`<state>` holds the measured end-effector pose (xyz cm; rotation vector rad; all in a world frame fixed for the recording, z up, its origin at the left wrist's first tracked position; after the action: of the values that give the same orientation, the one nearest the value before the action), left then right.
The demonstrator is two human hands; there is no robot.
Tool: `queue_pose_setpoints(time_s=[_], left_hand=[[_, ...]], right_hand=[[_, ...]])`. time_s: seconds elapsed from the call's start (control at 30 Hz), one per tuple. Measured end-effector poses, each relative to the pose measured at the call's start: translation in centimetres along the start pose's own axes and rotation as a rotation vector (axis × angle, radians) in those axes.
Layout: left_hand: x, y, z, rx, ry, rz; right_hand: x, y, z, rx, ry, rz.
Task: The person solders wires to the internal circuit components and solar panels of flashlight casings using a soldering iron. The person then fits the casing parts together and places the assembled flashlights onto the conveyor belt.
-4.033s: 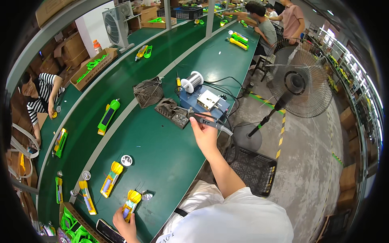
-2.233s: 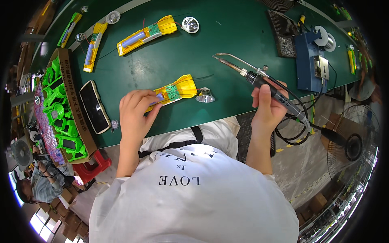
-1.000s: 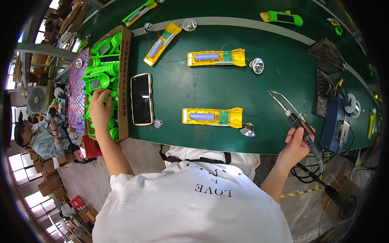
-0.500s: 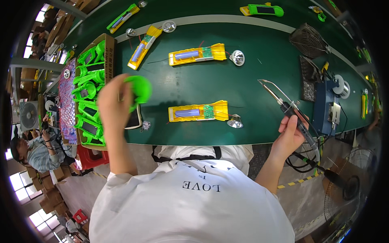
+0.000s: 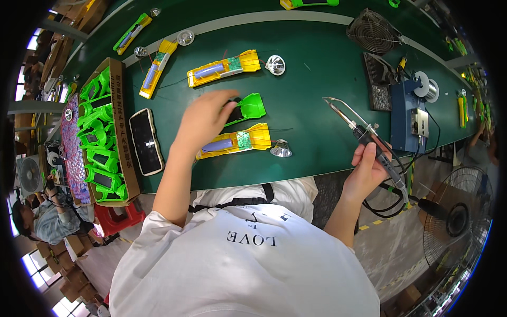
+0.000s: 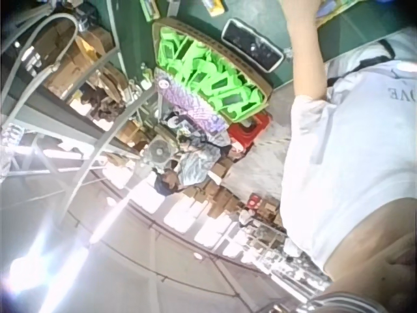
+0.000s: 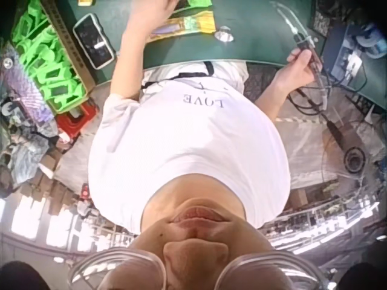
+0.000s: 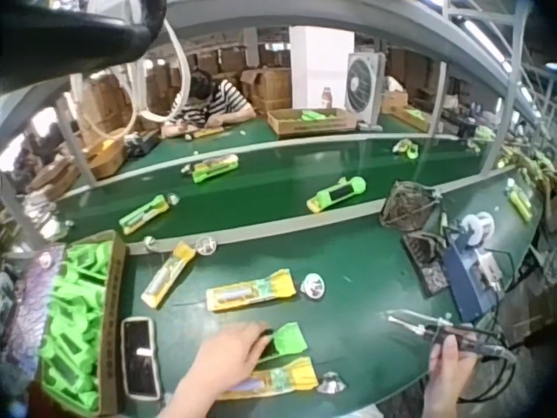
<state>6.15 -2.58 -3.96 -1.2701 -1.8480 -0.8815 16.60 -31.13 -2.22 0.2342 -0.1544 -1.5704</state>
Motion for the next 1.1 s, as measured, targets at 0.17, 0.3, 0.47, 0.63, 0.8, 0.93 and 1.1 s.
queue_pose_setpoints(time_s=[0.17, 0.3, 0.47, 0.63, 0.8, 0.93, 1.1], left_hand=[[1.5, -4.6, 2.4, 0.032, -0.193, 0.019], [-0.1, -7.1, 2.1, -0.013, -0.136, 0.065], [-2.2, -9.1, -0.1, 0.044, -0.136, 0.008], [-2.4, -9.0, -1.6, 0.067, -0.111, -0.008], [-1.2, -6.8, -3.6, -0.142, -0.148, -0.046], [-2.7, -3.8, -6.3, -0.278, -0.093, -0.082], [-5.1, -0.9, -7.3, -0.329, -0.039, -0.052]], right_hand=[[-0.4, 0.4, -0.3, 0.0, 0.01, -0.006], [-1.2, 0.8, -0.6, -0.011, 0.023, 0.005], [-1.9, 0.9, -0.5, 0.0, 0.041, 0.026], [-1.7, 0.7, -0.4, -0.001, 0.048, 0.045], [-1.3, 0.8, 0.0, 0.019, 0.028, 0.026], [-1.0, 0.9, 0.1, 0.023, 0.039, -0.011], [-0.3, 0.7, 0.2, 0.028, 0.014, -0.034]])
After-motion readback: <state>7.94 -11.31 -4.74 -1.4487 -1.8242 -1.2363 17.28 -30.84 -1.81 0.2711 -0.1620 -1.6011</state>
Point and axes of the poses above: each hand's wrist, its own y-axis towards the middle knuckle, its own x-axis out of the back of the hand, z = x × y, the point moved 5 cm from there along y, towards the middle knuckle, and after that the axes turned 1 degree about z, right-handed, at the moved point
